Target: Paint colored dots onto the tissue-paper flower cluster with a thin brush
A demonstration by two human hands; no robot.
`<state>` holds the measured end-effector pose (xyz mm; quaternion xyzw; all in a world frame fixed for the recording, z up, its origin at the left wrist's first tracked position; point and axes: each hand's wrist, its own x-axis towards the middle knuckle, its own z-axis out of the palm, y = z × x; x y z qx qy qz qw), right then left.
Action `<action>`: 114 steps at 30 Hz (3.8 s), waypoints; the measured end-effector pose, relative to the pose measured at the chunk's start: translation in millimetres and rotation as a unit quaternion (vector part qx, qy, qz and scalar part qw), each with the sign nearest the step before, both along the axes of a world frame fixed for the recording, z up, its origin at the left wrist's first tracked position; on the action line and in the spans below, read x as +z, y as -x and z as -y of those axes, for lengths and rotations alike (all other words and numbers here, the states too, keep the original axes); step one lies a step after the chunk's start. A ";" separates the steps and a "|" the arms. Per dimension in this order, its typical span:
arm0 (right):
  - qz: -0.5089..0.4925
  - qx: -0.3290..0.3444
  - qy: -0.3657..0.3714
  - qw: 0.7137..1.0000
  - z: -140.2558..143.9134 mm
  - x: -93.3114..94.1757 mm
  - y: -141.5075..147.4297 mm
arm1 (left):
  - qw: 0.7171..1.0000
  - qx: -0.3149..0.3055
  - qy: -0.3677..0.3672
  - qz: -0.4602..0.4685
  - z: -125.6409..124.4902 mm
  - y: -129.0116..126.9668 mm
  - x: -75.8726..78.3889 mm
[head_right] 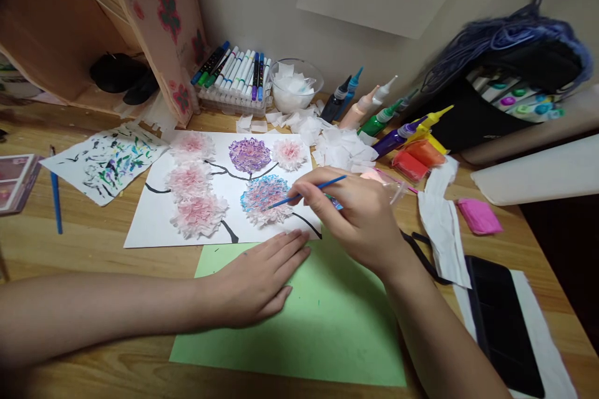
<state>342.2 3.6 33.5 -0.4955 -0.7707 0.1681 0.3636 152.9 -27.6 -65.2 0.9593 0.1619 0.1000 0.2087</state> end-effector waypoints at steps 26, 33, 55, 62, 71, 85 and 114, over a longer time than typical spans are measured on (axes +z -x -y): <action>0.049 -0.185 -0.035 0.981 4.2 32.6 -52.9 | 0.999 -0.006 0.022 -0.030 -3.1 1.7 3.5; 0.184 -0.158 0.102 0.965 -7.3 27.9 -65.1 | 1.000 -0.001 -0.014 -0.012 -2.4 3.1 3.2; 0.128 -0.181 0.099 0.970 -10.6 25.6 -69.7 | 0.999 -0.010 -0.030 -0.014 -3.6 1.9 2.6; -0.039 -0.152 -0.016 0.988 2.4 32.2 -39.8 | 1.000 -0.011 0.001 -0.029 -2.1 1.2 6.8; -0.005 -0.064 -0.007 0.998 2.8 11.3 -6.7 | 1.000 -0.008 0.014 -0.022 -1.6 1.1 4.8; 0.016 -0.055 -0.004 0.998 0.7 7.3 0.3 | 1.000 -0.004 0.014 -0.020 -1.0 1.7 4.7; 0.213 -0.182 0.112 0.953 -8.1 27.1 -55.0 | 0.999 -0.005 -0.037 -0.017 -3.0 0.8 5.4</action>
